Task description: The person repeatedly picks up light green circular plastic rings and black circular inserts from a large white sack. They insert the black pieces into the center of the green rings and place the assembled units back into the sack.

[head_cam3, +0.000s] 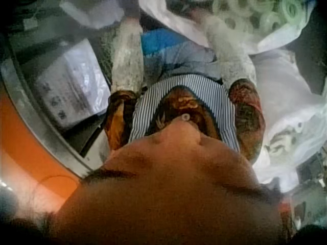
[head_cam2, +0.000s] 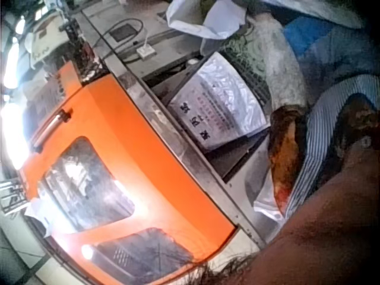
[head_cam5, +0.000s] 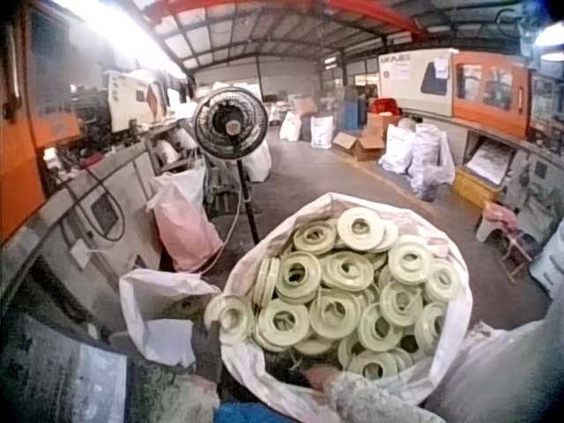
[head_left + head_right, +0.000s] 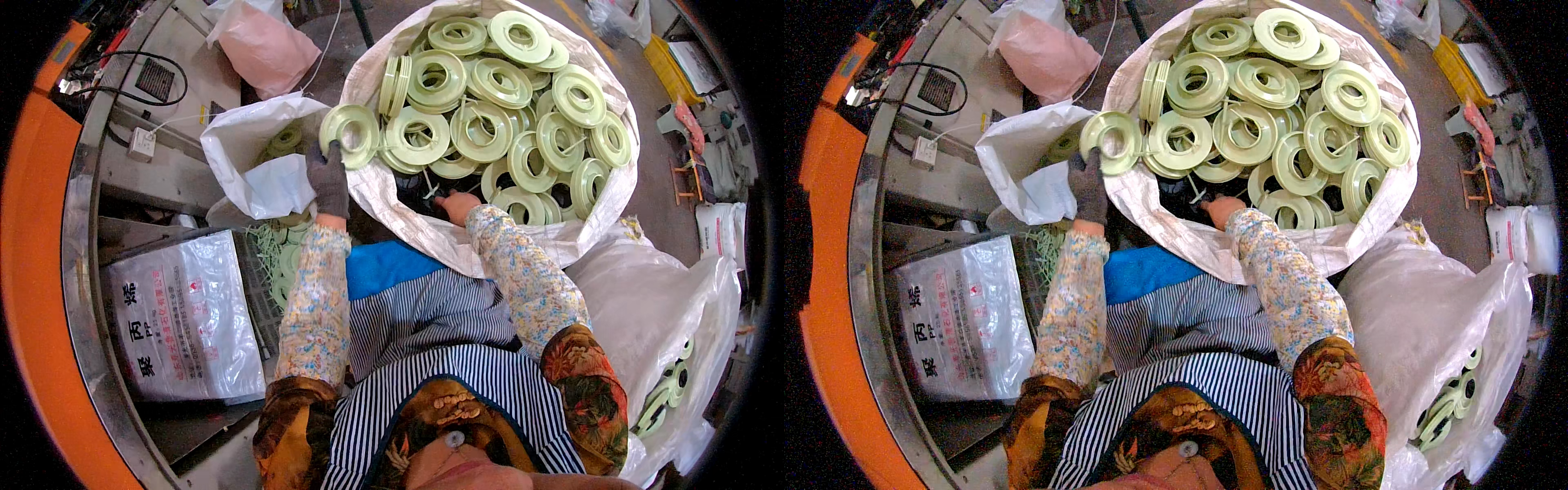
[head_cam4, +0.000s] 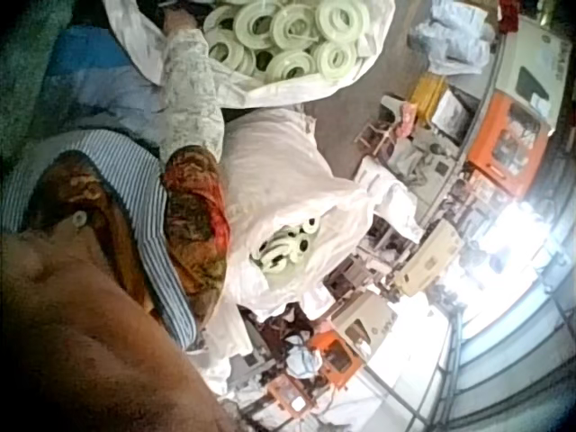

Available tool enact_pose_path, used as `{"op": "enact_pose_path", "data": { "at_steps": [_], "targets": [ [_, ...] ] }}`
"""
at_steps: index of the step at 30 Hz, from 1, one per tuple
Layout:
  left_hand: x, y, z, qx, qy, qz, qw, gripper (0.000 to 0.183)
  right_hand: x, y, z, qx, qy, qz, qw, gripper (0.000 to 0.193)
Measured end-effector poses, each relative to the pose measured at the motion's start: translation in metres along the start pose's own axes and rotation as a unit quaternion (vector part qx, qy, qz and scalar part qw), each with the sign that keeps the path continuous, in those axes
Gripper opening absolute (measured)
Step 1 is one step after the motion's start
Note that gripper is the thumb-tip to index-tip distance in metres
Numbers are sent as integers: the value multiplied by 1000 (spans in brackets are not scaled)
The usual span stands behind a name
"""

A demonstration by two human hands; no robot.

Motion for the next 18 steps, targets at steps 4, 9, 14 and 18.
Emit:
{"op": "enact_pose_path", "data": {
  "at_steps": [4, 9, 14, 18],
  "targets": [
    [-48, 17, -35, -223, 29, -27, 974, 25, -6, 0, -13, 19, -16, 7, 1000, 38],
    [-121, 4, -31, 23, -110, 83, 990, 35, -68, -15, -101, 277, 222, 99, 930, 32],
    [-196, 50, 11, 4, -186, 81, 979, 34, -131, -109, -162, 175, 434, -54, 882, 34],
    [-214, 63, 13, -77, -201, 14, 976, 33, -158, -143, -172, 27, 450, -104, 887, 41]
  ]
}}
Point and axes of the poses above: each hand's wrist, its own x-axis towards the middle knuckle, its own z-axis out of the palm, y = z × x, the point moved 7 cm from there along x, towards the middle knuckle, and after that the axes turned 9 degrees about -z, right-handed, at the moved point
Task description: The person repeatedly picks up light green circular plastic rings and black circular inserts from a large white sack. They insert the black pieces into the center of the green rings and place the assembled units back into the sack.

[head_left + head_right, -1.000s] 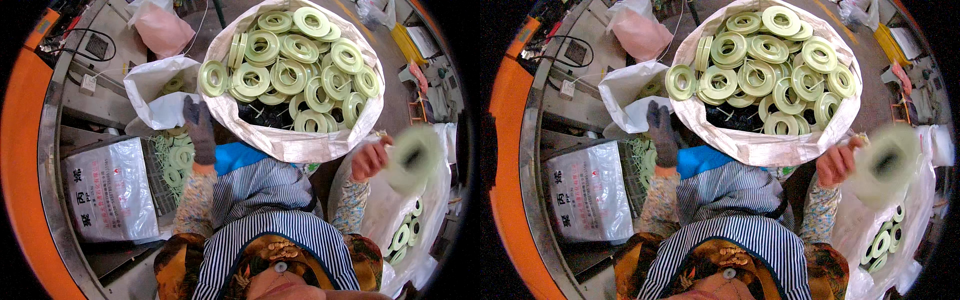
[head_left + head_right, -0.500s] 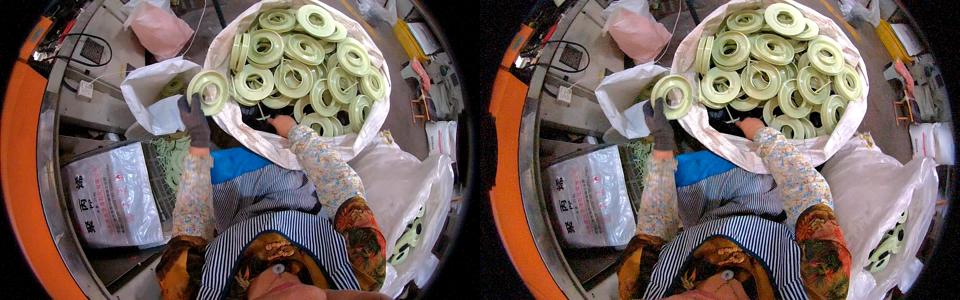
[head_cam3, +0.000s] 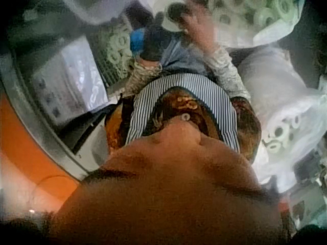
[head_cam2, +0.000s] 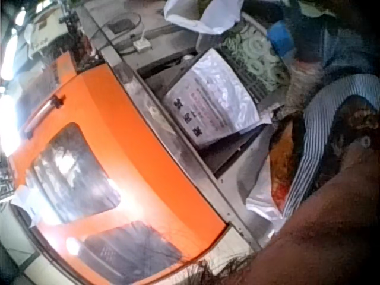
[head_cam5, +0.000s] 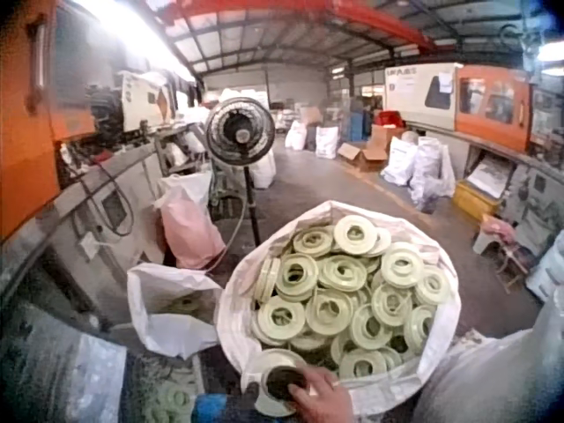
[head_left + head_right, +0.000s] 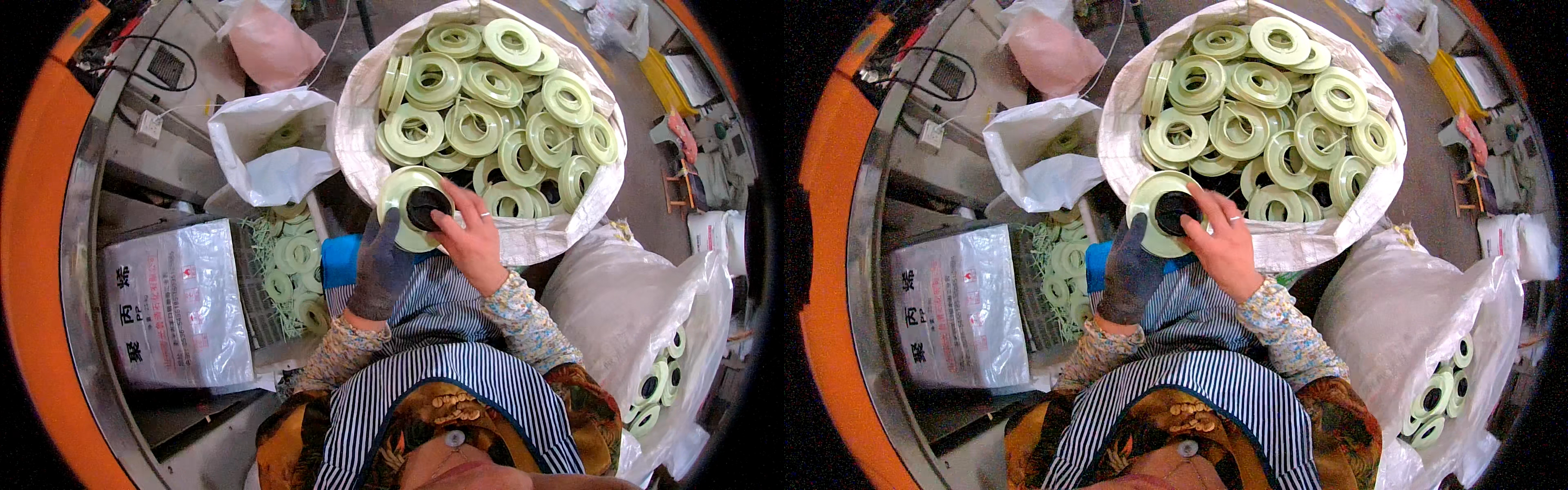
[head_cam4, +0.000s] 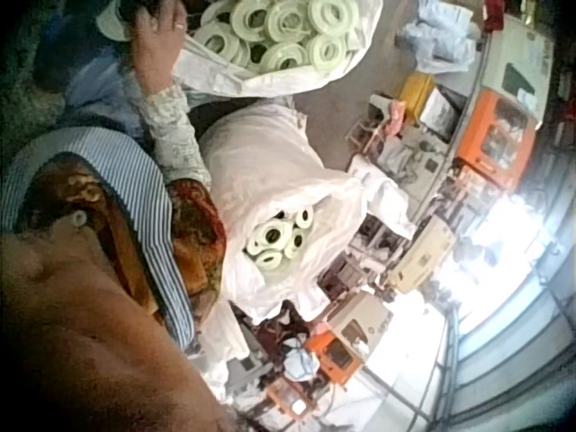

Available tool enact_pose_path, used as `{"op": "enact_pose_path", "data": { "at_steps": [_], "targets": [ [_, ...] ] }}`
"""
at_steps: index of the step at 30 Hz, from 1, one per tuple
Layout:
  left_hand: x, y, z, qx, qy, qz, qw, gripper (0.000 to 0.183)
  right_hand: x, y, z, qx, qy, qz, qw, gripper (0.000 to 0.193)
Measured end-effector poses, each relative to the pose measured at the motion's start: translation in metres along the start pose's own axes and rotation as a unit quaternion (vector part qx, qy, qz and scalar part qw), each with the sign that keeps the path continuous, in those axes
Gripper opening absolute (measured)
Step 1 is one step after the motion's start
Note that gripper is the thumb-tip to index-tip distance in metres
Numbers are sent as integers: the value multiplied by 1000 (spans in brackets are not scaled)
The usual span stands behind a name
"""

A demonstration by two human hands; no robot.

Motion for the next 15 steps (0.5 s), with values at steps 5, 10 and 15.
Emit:
{"op": "enact_pose_path", "data": {
  "at_steps": [5, 10, 15],
  "targets": [
    [-31, 42, 7, 264, -13, 192, 945, 44, 4, -14, -20, 71, -78, -22, 994, 43],
    [-45, 74, 12, 272, -13, 232, 934, 44, 6, -19, -41, 87, -81, -51, 992, 54],
    [-50, 88, 12, 300, -5, 234, 925, 41, 4, -20, -49, 104, -74, -15, 992, 76]
  ]
}}
Point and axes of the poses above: each hand's wrist, its own x-axis towards the middle knuckle, its own z-axis out of the palm, y = z × x, the point moved 7 cm from there along x, towards the middle knuckle, and after that the axes turned 9 degrees about -z, right-handed, at the moved point
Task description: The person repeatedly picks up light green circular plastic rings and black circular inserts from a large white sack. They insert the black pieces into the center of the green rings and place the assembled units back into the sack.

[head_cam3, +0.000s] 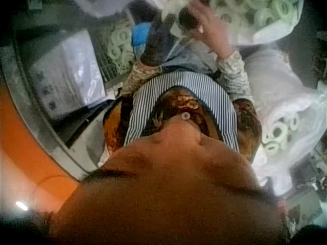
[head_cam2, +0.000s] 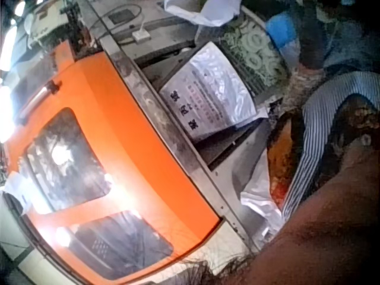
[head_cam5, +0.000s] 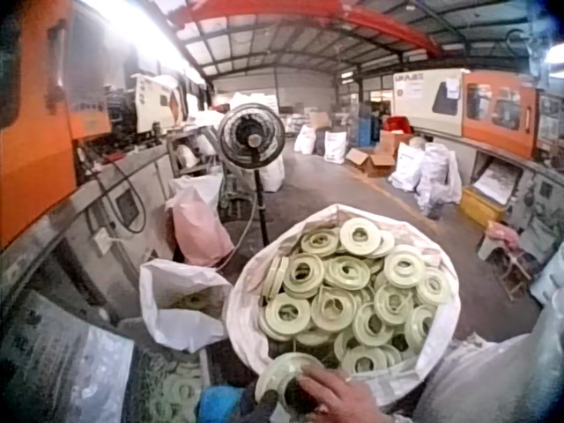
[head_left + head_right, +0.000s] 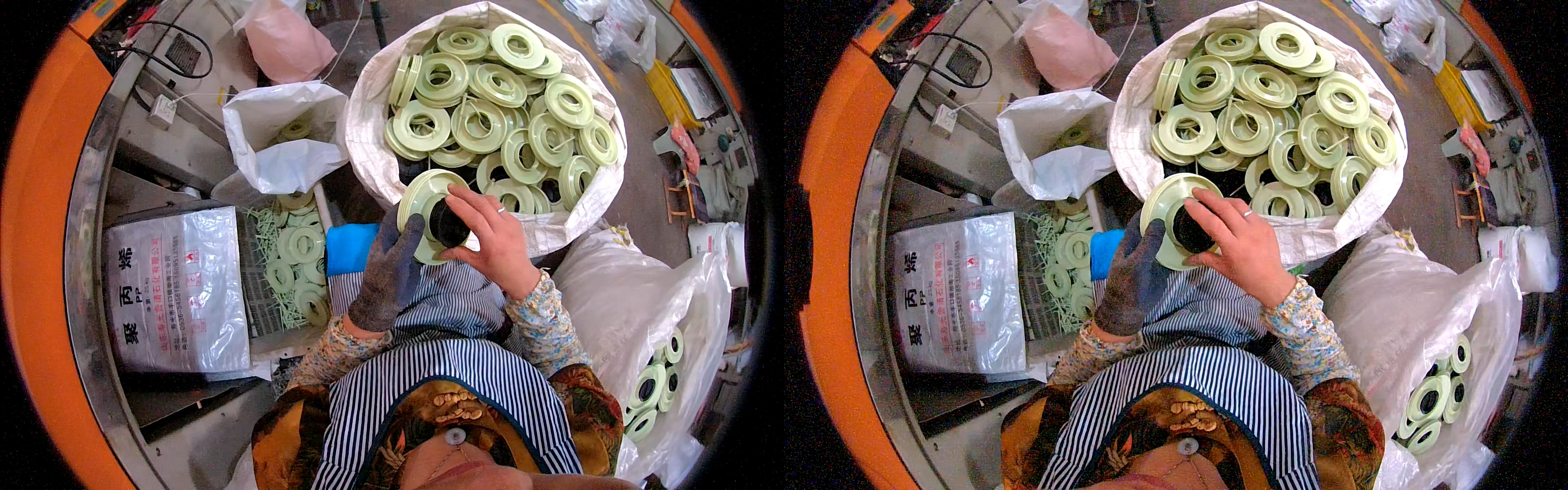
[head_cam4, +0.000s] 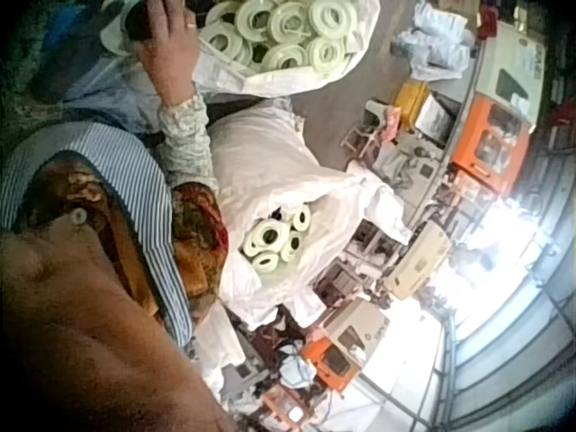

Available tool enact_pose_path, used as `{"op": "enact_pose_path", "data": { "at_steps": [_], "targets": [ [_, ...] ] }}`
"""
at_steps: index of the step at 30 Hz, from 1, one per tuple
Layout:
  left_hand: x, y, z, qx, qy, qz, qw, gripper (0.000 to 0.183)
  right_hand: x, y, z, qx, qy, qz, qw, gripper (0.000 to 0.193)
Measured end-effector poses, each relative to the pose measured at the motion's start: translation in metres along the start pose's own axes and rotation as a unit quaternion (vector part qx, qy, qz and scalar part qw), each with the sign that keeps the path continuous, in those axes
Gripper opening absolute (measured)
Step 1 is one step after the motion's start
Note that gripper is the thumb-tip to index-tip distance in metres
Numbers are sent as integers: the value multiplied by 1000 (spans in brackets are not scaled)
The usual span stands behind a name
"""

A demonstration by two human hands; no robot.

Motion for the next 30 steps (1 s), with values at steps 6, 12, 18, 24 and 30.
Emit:
{"op": "enact_pose_path", "data": {
  "at_steps": [6, 12, 18, 24, 30],
  "targets": [
    [-2, 4, 1, -35, 3, 24, 999, 45, 2, -6, -3, -30, -22, -27, 999, 85],
    [-4, 0, 11, -53, -1, 13, 999, 39, 0, 3, 0, -24, -21, -10, 999, 85],
    [4, 6, 14, -22, -32, -1, 999, 48, -16, 27, 19, -58, -125, 286, 948, 91],
    [5, -10, 14, -62, -16, -49, 997, 33, -4, -14, -8, -131, -41, -53, 989, 87],
    [0, -23, 18, -91, -33, -59, 994, 28, -25, 27, -4, -102, -14, 110, 989, 72]
  ]
}}
Point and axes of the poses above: each hand's wrist, its own x-axis towards the middle knuckle, its own z-axis out of the palm, y = z × x, the point moved 7 cm from there along x, towards the middle knuckle, and after that the axes turned 9 degrees about -z, right-handed, at the moved point
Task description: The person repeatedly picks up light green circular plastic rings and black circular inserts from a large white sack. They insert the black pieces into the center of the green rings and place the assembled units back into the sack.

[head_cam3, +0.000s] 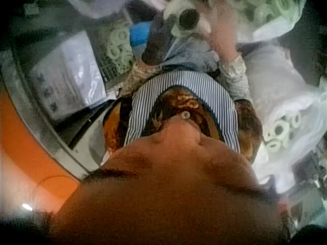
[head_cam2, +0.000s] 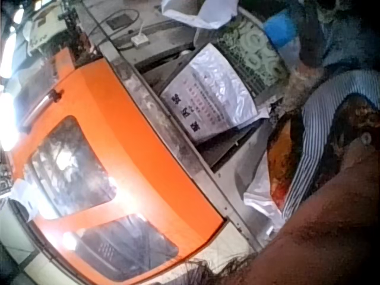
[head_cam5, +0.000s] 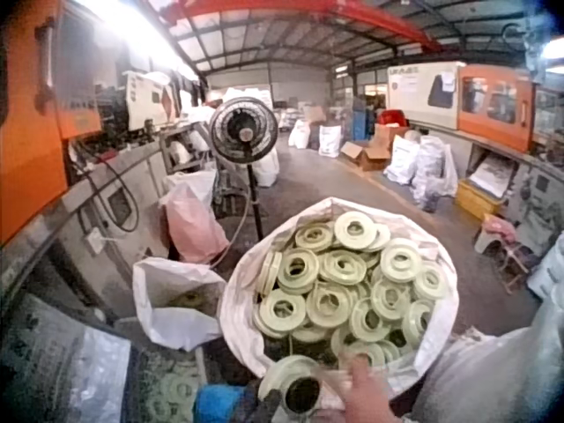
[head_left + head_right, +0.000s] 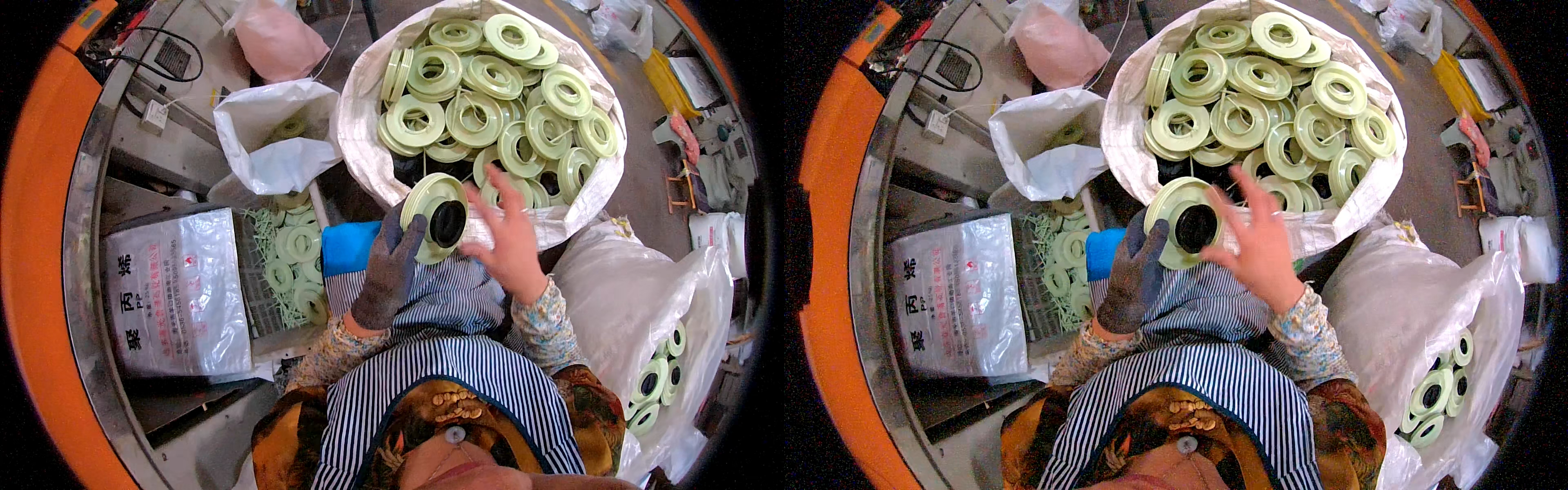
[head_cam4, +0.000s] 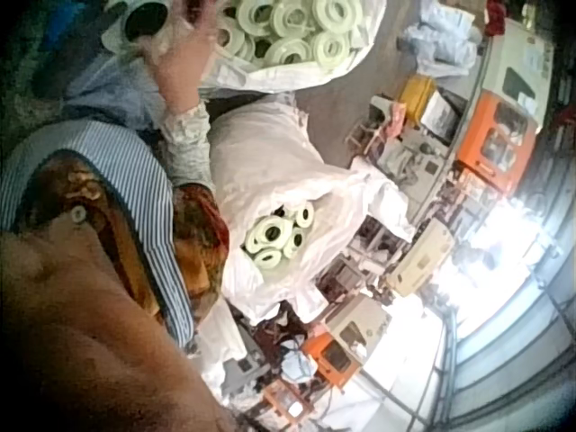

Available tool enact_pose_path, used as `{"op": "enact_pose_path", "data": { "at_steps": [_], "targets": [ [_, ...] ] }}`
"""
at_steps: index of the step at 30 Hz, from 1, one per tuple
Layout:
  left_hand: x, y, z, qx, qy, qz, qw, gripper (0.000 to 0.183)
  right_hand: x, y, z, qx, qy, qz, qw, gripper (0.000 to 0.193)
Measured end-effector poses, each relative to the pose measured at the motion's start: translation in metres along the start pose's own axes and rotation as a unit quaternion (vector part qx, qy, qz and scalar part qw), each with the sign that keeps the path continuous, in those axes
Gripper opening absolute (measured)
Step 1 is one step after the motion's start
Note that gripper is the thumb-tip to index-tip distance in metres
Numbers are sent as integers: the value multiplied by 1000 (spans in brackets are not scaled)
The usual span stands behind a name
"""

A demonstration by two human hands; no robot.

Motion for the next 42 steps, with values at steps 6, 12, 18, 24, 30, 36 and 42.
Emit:
{"op": "enact_pose_path", "data": {
  "at_steps": [6, 12, 18, 24, 30, 36, 42],
  "targets": [
    [5, -26, 13, -68, -31, -95, 993, 36, -32, 76, 53, 380, 80, 241, 889, 57],
    [47, -75, 44, -69, -58, -34, 995, 43, -75, 106, 79, 678, 144, 387, 608, 41],
    [125, -138, 44, 110, 74, -77, 988, 51, -42, 84, -64, 905, 173, -185, 341, 49],
    [156, -162, 88, 490, -42, 70, 868, 55, 7, 146, 154, 114, -196, 55, 972, 26],
    [170, -148, 47, 263, -61, 17, 963, 52, 25, 167, 253, -123, -260, 8, 958, 23],
    [127, -149, -30, 189, 29, -35, 981, 42, 34, 149, 235, -175, -261, -54, 948, 22],
    [63, -147, -16, 97, 11, -50, 994, 52, 43, 91, 100, 51, 65, 103, 991, 20]
  ]
}}
Point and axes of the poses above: each hand's wrist, its own x-axis towards the middle knuckle, its own z-axis out of the palm, y = z × x, the point moved 7 cm from there along x, towards the middle knuckle, and after that the axes turned 9 degrees about -z, right-handed, at the moved point
